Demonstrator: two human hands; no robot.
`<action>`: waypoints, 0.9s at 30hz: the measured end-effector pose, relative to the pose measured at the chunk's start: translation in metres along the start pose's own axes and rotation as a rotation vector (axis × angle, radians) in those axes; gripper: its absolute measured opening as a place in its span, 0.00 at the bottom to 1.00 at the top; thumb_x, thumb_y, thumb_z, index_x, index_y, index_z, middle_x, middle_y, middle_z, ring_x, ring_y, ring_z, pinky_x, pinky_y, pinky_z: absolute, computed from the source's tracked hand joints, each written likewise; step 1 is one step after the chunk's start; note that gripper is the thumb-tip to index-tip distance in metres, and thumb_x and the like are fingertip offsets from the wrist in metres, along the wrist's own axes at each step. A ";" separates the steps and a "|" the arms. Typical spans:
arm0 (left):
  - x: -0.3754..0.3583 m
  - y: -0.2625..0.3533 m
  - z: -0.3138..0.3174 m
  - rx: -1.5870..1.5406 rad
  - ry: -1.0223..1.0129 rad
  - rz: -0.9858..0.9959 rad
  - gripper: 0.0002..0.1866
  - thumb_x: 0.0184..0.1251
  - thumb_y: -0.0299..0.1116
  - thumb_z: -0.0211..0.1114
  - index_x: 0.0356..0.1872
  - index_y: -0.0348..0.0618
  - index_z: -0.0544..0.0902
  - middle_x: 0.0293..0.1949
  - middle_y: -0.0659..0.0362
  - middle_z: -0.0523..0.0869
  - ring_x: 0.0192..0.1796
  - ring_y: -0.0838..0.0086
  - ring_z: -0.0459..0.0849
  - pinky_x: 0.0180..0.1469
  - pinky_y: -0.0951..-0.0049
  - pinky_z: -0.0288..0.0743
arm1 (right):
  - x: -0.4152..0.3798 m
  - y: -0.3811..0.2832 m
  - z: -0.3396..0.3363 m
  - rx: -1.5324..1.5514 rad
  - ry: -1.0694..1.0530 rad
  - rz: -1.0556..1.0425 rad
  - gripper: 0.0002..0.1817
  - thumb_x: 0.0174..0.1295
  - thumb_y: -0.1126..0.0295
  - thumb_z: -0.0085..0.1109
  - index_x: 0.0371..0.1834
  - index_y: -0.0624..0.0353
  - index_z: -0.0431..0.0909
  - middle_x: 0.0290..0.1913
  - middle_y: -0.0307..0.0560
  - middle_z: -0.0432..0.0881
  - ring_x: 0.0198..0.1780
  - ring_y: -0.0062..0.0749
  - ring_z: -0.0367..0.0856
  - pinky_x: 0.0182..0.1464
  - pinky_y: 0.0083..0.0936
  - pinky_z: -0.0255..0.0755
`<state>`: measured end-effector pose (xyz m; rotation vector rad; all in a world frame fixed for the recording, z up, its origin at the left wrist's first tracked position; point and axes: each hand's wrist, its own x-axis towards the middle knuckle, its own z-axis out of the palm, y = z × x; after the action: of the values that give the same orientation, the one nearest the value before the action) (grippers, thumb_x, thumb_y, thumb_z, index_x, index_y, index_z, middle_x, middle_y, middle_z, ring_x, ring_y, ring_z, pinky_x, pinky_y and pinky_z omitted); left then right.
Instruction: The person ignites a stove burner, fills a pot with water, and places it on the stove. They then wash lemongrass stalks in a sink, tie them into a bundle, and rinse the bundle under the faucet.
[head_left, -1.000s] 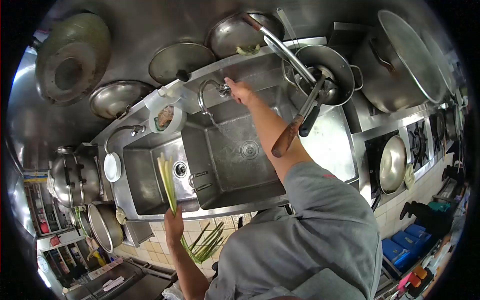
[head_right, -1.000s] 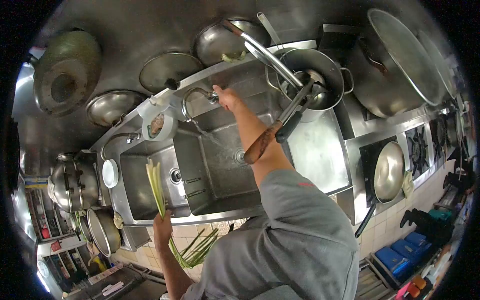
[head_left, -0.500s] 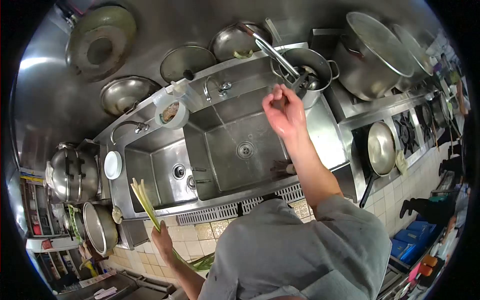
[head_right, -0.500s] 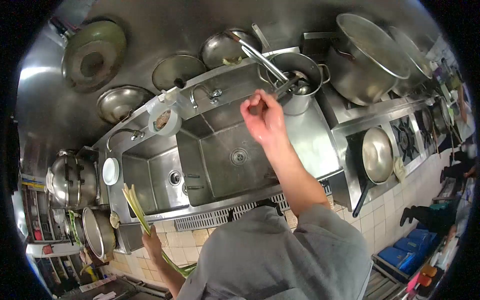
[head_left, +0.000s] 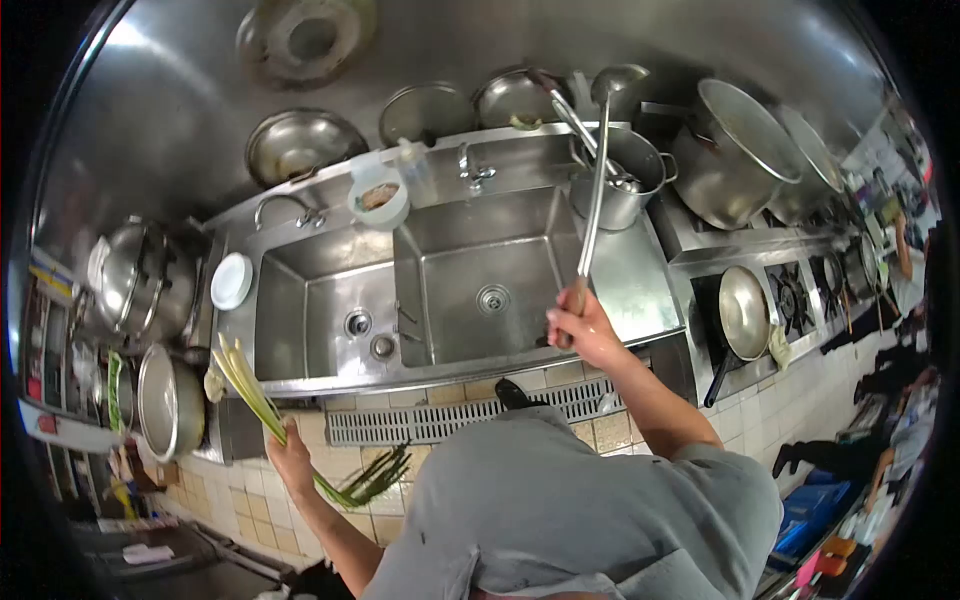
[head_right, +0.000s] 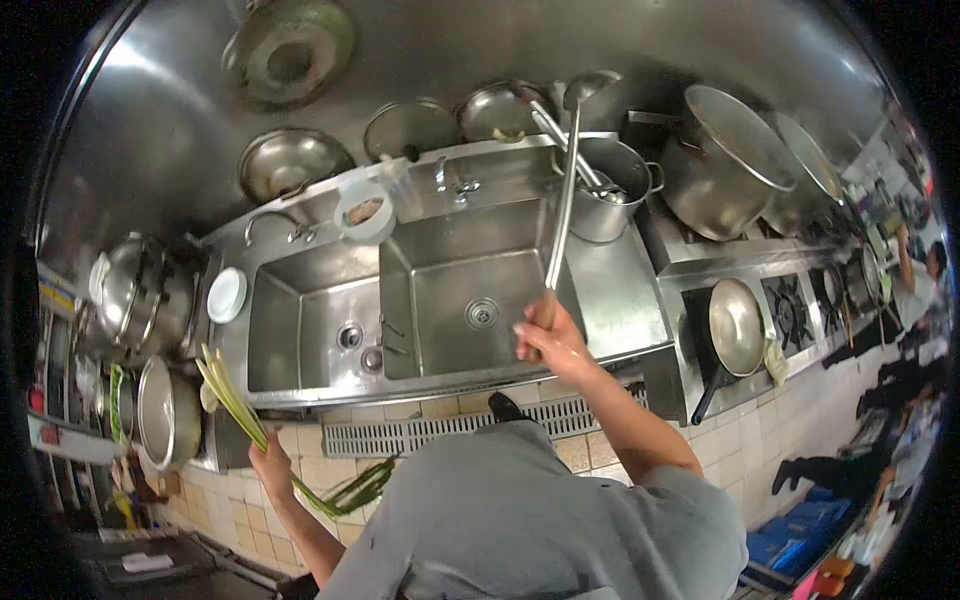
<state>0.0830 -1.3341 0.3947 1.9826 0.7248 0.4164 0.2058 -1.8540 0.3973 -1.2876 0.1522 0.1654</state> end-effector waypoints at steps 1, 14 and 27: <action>-0.001 0.005 -0.006 -0.038 -0.002 -0.034 0.19 0.77 0.37 0.60 0.23 0.43 0.70 0.18 0.70 0.66 0.20 0.85 0.61 0.20 0.74 0.53 | -0.009 0.011 -0.014 -0.050 -0.050 0.038 0.10 0.70 0.73 0.54 0.51 0.53 0.67 0.25 0.40 0.73 0.21 0.28 0.74 0.22 0.23 0.67; -0.015 0.064 -0.065 -0.430 0.293 0.101 0.12 0.74 0.40 0.66 0.40 0.46 0.74 0.26 0.70 0.68 0.24 0.88 0.62 0.24 0.81 0.54 | -0.014 0.022 -0.062 -0.884 0.132 -0.147 0.12 0.66 0.67 0.64 0.45 0.63 0.76 0.23 0.39 0.76 0.24 0.23 0.74 0.30 0.24 0.72; -0.024 0.079 -0.074 -0.486 0.433 0.272 0.13 0.77 0.35 0.62 0.30 0.46 0.71 0.19 0.70 0.57 0.20 0.85 0.53 0.22 0.78 0.48 | 0.012 -0.117 -0.181 -1.499 0.739 -0.131 0.25 0.65 0.66 0.58 0.67 0.56 0.72 0.44 0.64 0.85 0.46 0.62 0.84 0.49 0.50 0.78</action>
<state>0.0488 -1.3296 0.4998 1.5393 0.5443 1.1004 0.2384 -2.0598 0.4555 -2.8083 0.6496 -0.4225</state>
